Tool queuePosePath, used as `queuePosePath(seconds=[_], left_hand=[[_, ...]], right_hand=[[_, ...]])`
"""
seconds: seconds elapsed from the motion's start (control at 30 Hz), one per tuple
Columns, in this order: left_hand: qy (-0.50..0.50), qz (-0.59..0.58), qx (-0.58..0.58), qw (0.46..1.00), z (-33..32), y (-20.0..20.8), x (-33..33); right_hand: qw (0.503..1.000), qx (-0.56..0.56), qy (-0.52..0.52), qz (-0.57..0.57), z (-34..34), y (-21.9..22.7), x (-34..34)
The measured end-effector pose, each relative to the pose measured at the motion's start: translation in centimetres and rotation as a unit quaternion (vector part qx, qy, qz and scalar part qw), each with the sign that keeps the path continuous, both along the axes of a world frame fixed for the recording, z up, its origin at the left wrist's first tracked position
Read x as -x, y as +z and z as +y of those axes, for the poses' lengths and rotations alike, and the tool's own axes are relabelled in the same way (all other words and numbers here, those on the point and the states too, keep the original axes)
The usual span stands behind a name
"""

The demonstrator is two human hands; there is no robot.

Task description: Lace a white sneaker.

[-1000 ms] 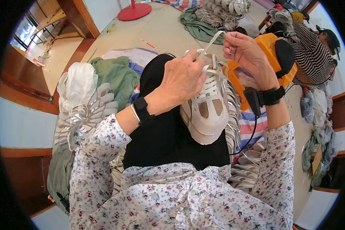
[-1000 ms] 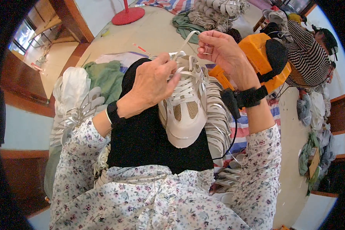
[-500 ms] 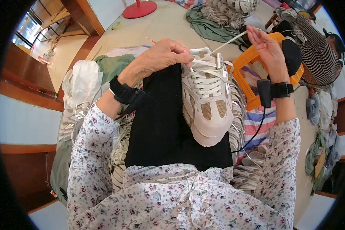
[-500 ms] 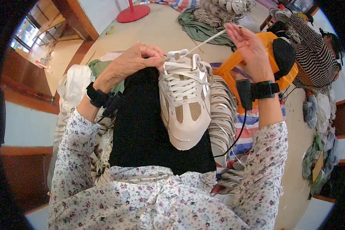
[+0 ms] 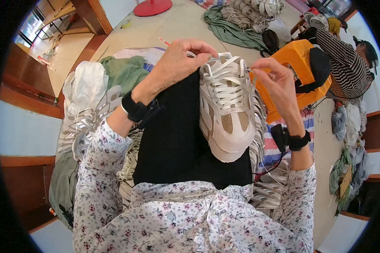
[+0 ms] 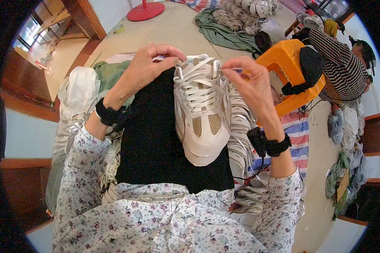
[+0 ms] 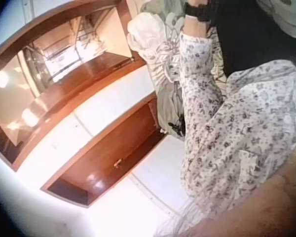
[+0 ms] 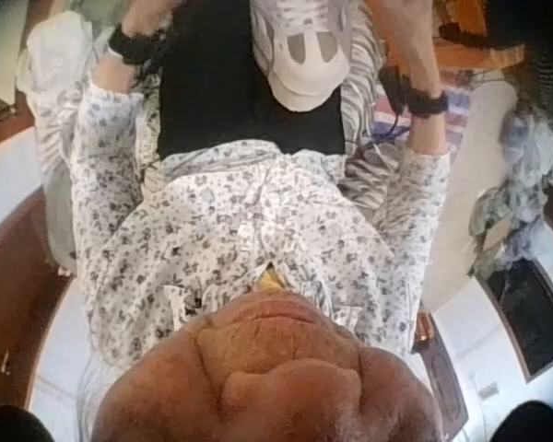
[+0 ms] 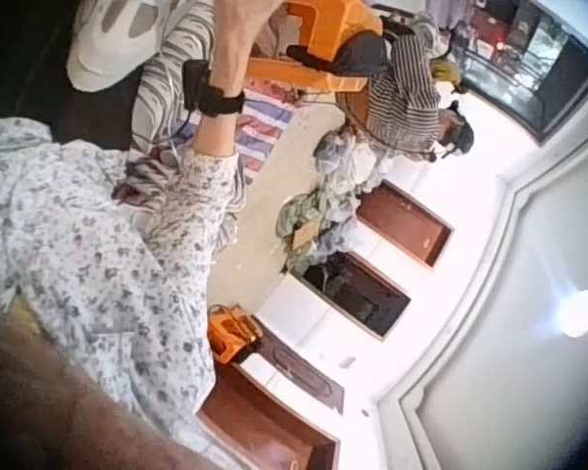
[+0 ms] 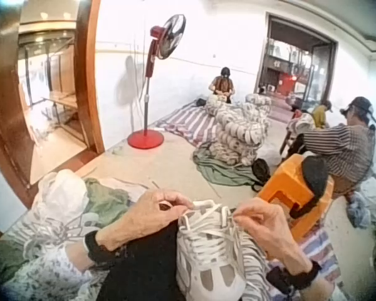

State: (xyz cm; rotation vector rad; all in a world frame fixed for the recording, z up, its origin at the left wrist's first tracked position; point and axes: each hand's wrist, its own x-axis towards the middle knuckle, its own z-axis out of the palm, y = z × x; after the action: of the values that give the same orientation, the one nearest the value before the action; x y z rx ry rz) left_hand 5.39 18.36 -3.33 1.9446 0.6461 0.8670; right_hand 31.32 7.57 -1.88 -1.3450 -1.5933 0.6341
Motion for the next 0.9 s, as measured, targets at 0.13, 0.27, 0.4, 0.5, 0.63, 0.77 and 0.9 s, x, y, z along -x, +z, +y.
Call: queuePosePath(seconds=[0.13,0.27,0.4,0.5,0.63,0.77,0.9], left_hand=[[0.02,0.006,-0.053,0.998,-1.0,0.4,-0.2],[0.012,0.003,-0.09,0.996,-1.0,0.0,-1.5],[0.01,0.03,-0.205,0.978,-0.3,-0.5,-4.7],[0.011,0.075,-0.168,0.983,-0.1,-0.7,-6.2],[0.005,0.055,-0.118,0.991,0.3,-1.3,-6.9],[-0.031,0.043,-0.026,0.998,0.7,-1.3,-7.2],[-0.068,0.086,0.038,0.993,1.1,-0.8,-7.0]], right_hand=[[0.994,-0.054,-0.002,-0.1,-0.7,0.0,0.9],[0.998,-0.034,-0.02,-0.047,-0.7,-0.1,0.8],[0.995,-0.028,-0.098,0.012,-0.7,-1.3,0.7],[0.989,0.006,-0.104,0.106,-0.2,-2.5,1.0],[0.973,0.06,-0.086,0.206,0.0,-3.3,1.4],[0.965,0.084,-0.095,0.23,0.6,-4.4,0.9],[0.953,0.104,-0.072,0.276,1.0,-5.0,1.4]])
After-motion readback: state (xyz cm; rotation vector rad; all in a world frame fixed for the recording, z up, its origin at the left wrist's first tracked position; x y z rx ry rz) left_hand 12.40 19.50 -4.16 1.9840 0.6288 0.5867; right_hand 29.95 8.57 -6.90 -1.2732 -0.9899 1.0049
